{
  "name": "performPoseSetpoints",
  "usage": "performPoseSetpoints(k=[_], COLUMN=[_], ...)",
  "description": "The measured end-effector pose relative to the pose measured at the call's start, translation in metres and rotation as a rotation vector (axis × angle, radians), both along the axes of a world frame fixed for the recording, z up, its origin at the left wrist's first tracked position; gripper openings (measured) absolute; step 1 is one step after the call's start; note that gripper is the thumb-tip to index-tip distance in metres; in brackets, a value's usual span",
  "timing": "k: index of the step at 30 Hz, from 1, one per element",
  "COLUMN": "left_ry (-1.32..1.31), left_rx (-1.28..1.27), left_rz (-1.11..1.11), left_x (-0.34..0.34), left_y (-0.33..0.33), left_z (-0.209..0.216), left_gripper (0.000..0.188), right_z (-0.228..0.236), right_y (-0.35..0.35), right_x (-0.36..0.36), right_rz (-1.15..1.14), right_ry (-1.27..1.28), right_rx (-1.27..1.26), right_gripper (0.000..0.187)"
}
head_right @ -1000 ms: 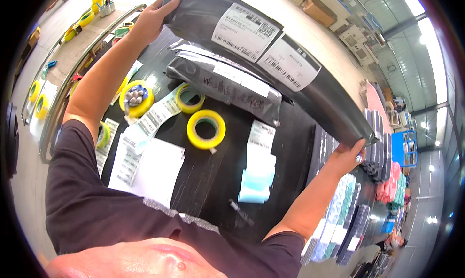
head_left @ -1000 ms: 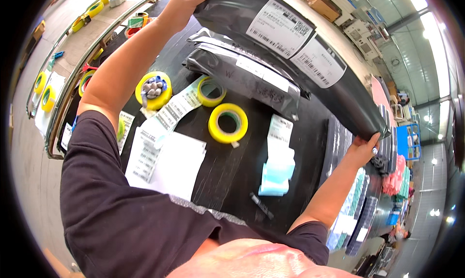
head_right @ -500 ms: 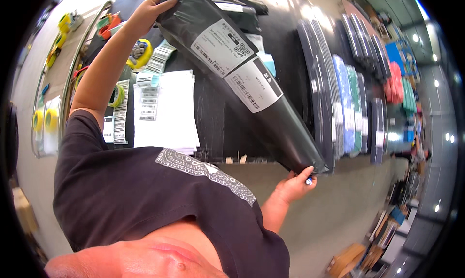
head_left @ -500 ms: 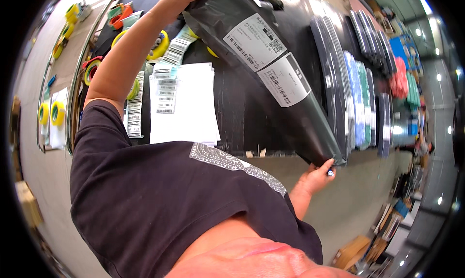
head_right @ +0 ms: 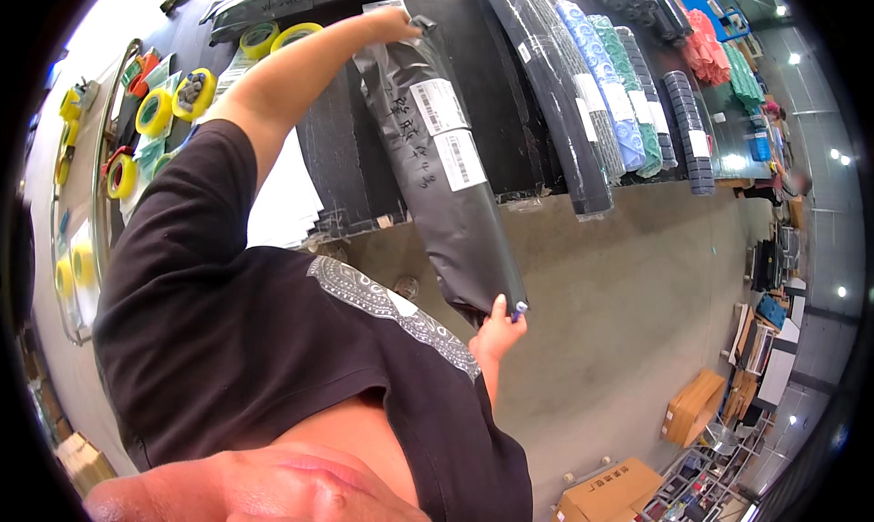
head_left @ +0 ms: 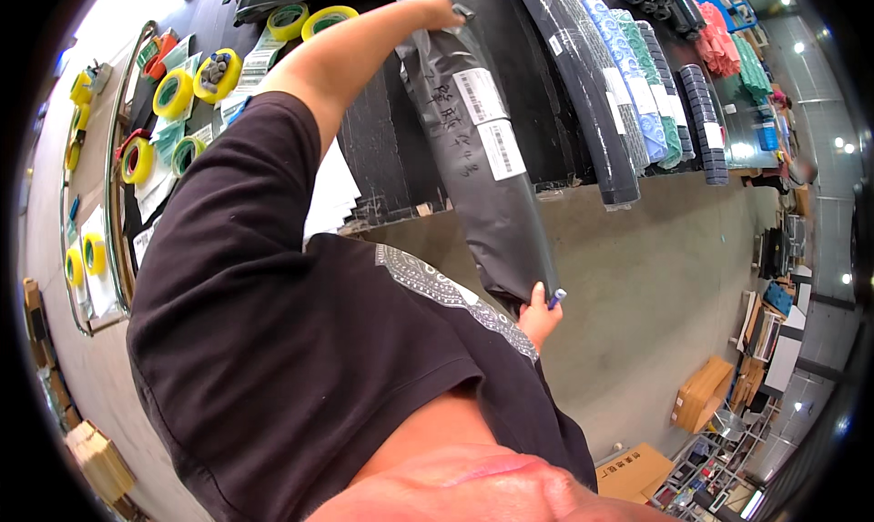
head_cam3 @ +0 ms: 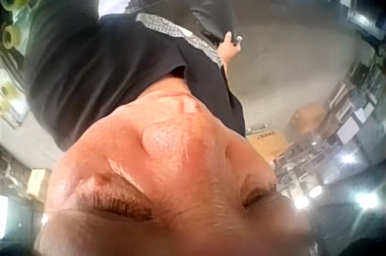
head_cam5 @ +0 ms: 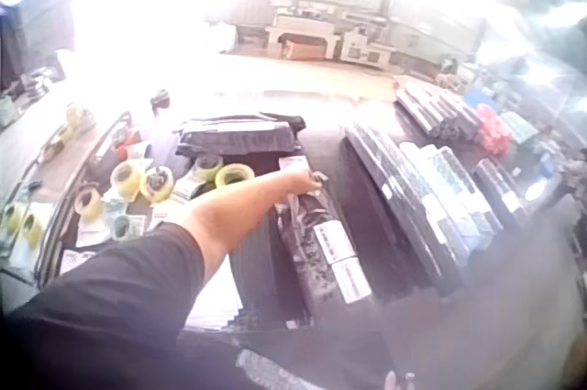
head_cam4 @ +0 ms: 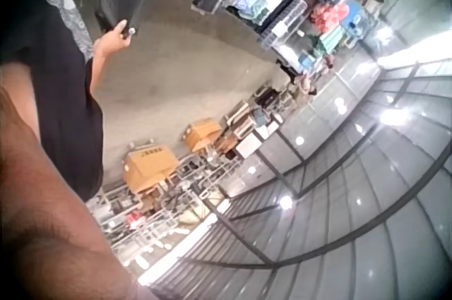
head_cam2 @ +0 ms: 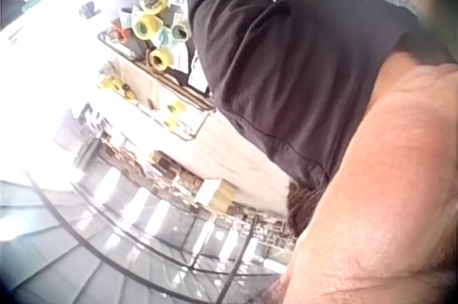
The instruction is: The person places a dark garment into a black poly mailer and seals it. They affix a printed shipping label to the package, then use a marker to write characters on the bag's surface. The person handles several shipping labels and documents on the table, writing on a sheet of paper before picking up scissors to trim the package.
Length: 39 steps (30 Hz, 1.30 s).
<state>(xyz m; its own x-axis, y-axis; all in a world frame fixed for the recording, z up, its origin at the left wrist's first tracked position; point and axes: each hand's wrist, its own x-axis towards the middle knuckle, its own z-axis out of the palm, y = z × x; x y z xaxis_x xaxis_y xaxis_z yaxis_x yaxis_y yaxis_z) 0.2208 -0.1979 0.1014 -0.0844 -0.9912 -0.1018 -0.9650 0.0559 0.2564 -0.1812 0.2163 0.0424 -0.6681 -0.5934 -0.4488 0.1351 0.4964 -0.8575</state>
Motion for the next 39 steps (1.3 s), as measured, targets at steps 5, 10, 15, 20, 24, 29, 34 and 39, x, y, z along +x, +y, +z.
performPoseSetpoints(k=[5,10,15,20,24,29,34,39], left_ry=[0.107,0.019,-0.194,-0.232,-0.282,-0.289,-0.172,-0.139], left_rx=[-0.029,0.074,-0.296,-0.004,0.033,0.080,0.013,0.195], left_rz=[0.156,0.257,0.160,-0.467,-0.557,-0.566,-0.635,-0.546], left_x=[0.017,0.041,0.001,-0.070,-0.073,-0.072,-0.069,-0.069], left_y=[0.031,0.072,0.126,0.142,0.140,0.134,0.126,0.132], left_z=[-0.025,-0.022,0.015,0.037,0.024,0.010,0.006,0.016], left_gripper=[0.075,0.070,0.070,0.048,0.043,0.024,0.015,0.020], right_z=[-0.009,-0.010,-0.037,-0.031,-0.034,0.015,0.014,0.006], right_y=[0.003,-0.009,-0.014,-0.012,-0.014,-0.056,-0.144,-0.233], right_x=[-0.023,-0.047,-0.054,-0.039,-0.027,0.018,0.083,0.116], right_rz=[-0.008,-0.116,-0.008,-0.035,-0.101,0.253,0.809,1.078], right_ry=[0.104,-0.181,-0.250,-0.124,0.222,1.231,0.537,0.275], right_rx=[-0.060,-0.042,-0.322,-0.442,-0.430,-0.798,-0.766,-0.477], right_gripper=[0.064,0.067,0.064,0.060,0.060,0.058,0.033,0.026])
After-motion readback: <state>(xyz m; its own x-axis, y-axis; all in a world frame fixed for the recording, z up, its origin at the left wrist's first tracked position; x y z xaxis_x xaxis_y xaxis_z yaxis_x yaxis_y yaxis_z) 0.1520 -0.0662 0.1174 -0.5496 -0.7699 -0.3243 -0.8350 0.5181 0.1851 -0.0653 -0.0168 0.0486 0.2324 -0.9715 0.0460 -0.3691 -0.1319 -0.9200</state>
